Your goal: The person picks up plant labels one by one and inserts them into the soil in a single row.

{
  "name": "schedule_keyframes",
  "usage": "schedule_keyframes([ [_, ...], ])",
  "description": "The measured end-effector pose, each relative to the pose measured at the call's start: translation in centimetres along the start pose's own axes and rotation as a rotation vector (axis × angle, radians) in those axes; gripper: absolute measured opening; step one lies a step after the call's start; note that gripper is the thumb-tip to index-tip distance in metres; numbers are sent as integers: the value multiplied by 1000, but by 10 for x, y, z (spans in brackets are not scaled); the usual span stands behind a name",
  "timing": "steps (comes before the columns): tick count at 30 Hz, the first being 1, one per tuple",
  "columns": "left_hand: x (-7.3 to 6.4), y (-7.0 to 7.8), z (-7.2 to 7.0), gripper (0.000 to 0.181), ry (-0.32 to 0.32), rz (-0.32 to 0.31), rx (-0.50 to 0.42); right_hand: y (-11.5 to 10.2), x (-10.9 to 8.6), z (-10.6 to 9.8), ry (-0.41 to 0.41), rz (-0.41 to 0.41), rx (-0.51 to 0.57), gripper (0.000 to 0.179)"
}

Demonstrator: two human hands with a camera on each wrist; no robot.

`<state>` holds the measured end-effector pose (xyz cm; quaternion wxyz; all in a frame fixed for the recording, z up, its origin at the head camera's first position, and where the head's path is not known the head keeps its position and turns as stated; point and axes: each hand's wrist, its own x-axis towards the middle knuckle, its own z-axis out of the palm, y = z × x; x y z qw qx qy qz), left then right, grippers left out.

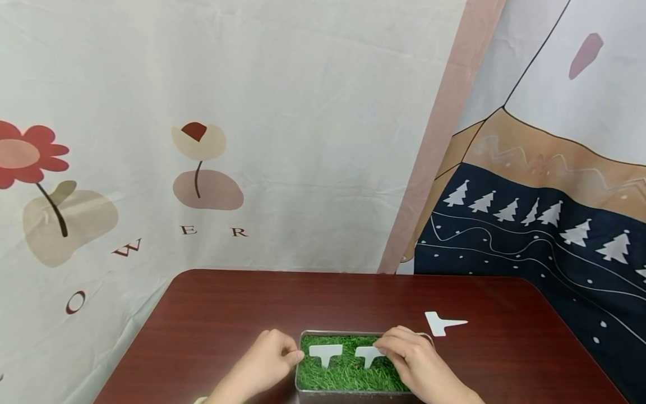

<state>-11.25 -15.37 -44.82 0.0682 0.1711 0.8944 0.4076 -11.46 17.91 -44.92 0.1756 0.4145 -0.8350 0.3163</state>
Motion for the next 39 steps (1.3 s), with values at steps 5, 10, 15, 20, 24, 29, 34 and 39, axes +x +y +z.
schedule_keyframes([
  [5, 0, 0, 0, 28, 3, 10, -8, -1, 0, 0, 0, 17, 3, 38],
  [10, 0, 0, 0, 28, 4, 7, -8, -2, 0, 0, 5, 37, 21, 37],
  [15, 0, 0, 0, 28, 2, 8, -13, -2, 0, 1, 17, 35, 30, 36],
  [20, 0, -1, 0, 28, 2, 15, -20, -2, 0, 3, 27, 24, 43, 37],
  [24, -1, -1, 0, 28, 0, 10, -23, -1, 1, 4, 40, 13, 49, 37],
  [29, 0, -1, -1, 27, -3, 4, -19, -2, 3, 3, 60, 15, 32, 34],
  [34, -1, 0, -1, 27, -2, 8, -19, -5, 2, -6, 51, 111, 23, 24],
  [39, -1, 0, -1, 27, -6, 4, -16, -2, 0, -16, 79, 187, -57, 25],
])
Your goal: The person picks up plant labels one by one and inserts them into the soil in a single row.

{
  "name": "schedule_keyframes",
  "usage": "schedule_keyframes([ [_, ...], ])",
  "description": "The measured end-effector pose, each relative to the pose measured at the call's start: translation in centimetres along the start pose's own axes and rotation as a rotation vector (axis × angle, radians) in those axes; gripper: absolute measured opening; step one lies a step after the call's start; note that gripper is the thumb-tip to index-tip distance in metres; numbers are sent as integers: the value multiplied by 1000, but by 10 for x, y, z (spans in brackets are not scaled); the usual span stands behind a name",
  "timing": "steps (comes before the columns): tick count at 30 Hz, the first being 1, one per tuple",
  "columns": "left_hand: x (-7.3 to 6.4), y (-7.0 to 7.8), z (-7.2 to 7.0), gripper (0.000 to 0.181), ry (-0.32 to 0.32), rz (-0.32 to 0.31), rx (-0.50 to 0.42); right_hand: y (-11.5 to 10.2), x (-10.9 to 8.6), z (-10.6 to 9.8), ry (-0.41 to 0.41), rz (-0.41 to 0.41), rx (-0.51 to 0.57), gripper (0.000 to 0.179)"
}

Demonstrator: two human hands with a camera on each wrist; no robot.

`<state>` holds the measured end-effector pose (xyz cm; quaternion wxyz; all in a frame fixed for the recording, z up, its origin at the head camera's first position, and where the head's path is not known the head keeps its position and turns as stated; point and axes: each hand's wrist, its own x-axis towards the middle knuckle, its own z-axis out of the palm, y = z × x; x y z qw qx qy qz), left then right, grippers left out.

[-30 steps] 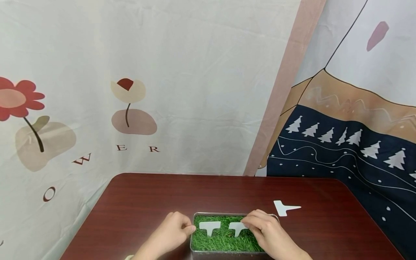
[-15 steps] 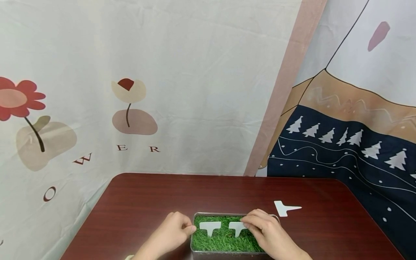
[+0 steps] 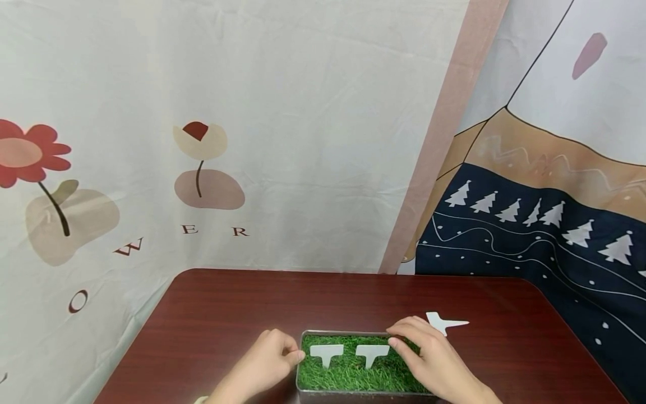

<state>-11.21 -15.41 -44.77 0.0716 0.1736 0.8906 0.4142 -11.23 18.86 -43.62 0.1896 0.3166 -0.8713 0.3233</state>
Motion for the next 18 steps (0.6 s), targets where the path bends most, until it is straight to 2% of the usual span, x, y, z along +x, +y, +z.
schedule_keyframes([
  [5, 0, 0, 0, 27, 0, 5, 3, 8, 0, -13, 45, 28, -75, 30],
  [12, -1, -1, -1, 27, 5, 8, 9, 25, -1, -30, 79, 78, -148, 25],
  [18, 0, -1, 1, 29, 6, 11, 7, 50, -3, -37, 64, 185, -167, 15],
])
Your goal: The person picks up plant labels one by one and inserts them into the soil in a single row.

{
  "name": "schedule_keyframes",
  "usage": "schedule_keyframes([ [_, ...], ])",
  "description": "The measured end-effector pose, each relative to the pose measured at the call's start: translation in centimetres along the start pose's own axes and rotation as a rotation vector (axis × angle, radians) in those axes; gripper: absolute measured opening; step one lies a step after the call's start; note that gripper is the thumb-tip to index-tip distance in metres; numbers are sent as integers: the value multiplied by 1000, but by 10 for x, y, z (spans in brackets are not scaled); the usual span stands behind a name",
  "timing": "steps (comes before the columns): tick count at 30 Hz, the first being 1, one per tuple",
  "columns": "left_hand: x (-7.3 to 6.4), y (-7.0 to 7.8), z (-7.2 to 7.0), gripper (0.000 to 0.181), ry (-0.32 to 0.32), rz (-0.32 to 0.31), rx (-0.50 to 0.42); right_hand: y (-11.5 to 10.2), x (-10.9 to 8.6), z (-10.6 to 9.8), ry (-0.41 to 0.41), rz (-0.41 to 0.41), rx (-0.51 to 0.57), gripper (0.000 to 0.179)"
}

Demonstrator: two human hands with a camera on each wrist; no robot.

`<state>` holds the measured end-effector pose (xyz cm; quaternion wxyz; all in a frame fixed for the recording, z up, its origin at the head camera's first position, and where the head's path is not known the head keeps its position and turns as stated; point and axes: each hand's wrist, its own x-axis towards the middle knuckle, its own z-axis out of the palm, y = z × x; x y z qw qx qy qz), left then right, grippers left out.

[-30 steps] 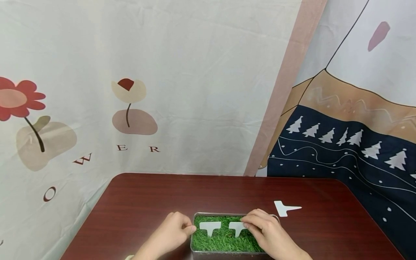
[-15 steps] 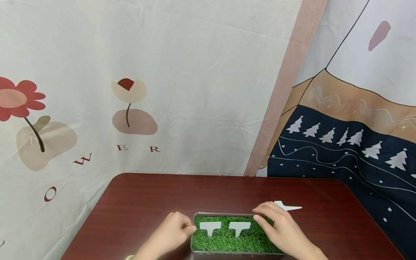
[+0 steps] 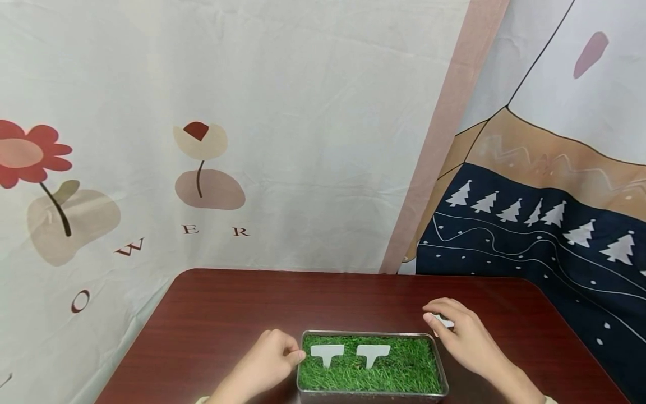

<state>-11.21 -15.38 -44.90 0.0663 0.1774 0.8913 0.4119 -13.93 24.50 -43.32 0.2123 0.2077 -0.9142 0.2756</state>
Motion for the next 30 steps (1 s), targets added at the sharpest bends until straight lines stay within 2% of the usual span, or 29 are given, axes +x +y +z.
schedule_keyframes([
  [7, 0, 0, 1, 27, 0, -3, -11, 29, 2, 6, -93, 98, -19, 10],
  [14, 0, 1, 1, 29, 3, -8, -5, 56, 4, 15, -274, 192, -17, 24],
  [18, 0, 1, 2, 29, 2, -6, -8, 67, 2, 21, -361, 185, -35, 34],
  [22, 1, 1, 2, 29, 3, -5, -5, 73, 0, 24, -407, 179, -47, 40],
  [30, 1, 0, 2, 28, 0, -3, -9, 79, -6, 27, -404, 138, -104, 42],
])
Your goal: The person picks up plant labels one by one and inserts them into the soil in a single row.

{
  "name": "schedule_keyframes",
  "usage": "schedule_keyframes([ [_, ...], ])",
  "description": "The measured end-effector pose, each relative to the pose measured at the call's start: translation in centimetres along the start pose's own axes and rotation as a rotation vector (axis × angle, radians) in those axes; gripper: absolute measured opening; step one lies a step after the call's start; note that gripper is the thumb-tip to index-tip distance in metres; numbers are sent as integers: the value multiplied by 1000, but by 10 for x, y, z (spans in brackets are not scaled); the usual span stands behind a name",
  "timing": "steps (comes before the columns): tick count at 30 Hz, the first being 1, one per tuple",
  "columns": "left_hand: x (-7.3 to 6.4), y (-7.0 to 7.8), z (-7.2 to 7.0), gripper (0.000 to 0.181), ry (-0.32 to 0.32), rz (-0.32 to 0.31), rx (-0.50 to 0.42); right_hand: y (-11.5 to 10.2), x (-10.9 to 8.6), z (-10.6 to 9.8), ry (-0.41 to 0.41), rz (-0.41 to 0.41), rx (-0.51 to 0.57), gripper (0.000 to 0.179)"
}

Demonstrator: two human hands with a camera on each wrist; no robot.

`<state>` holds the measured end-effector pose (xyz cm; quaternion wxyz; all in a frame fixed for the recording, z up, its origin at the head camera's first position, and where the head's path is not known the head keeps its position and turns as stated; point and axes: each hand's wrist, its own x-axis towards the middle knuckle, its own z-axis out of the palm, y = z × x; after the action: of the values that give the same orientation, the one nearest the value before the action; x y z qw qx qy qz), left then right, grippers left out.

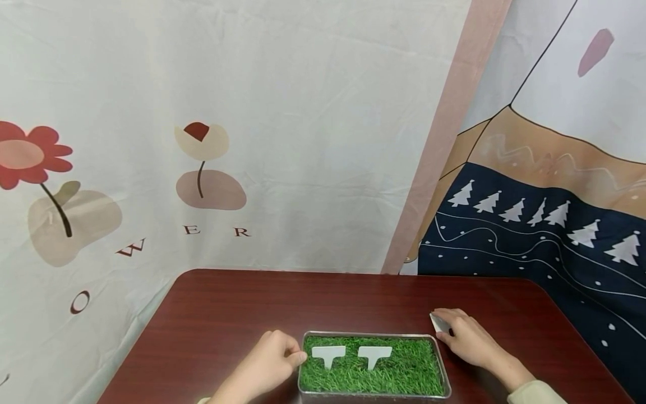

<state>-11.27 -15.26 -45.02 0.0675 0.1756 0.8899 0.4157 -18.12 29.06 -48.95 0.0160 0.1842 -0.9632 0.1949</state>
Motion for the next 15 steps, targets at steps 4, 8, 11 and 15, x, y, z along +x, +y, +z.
schedule_keyframes([
  [4, 0, 0, 0, 29, 1, -3, 0, -1, -1, -1, 22, 6, -52, 38],
  [8, 0, 1, 0, 29, 0, -9, 6, -1, -2, -2, 24, 74, -109, 39],
  [11, 0, 1, 0, 29, -2, -9, 7, 2, -3, -3, 18, 140, -117, 42],
  [15, 0, 0, -1, 28, -3, -8, 5, 6, -3, -5, 9, 214, -110, 45],
])
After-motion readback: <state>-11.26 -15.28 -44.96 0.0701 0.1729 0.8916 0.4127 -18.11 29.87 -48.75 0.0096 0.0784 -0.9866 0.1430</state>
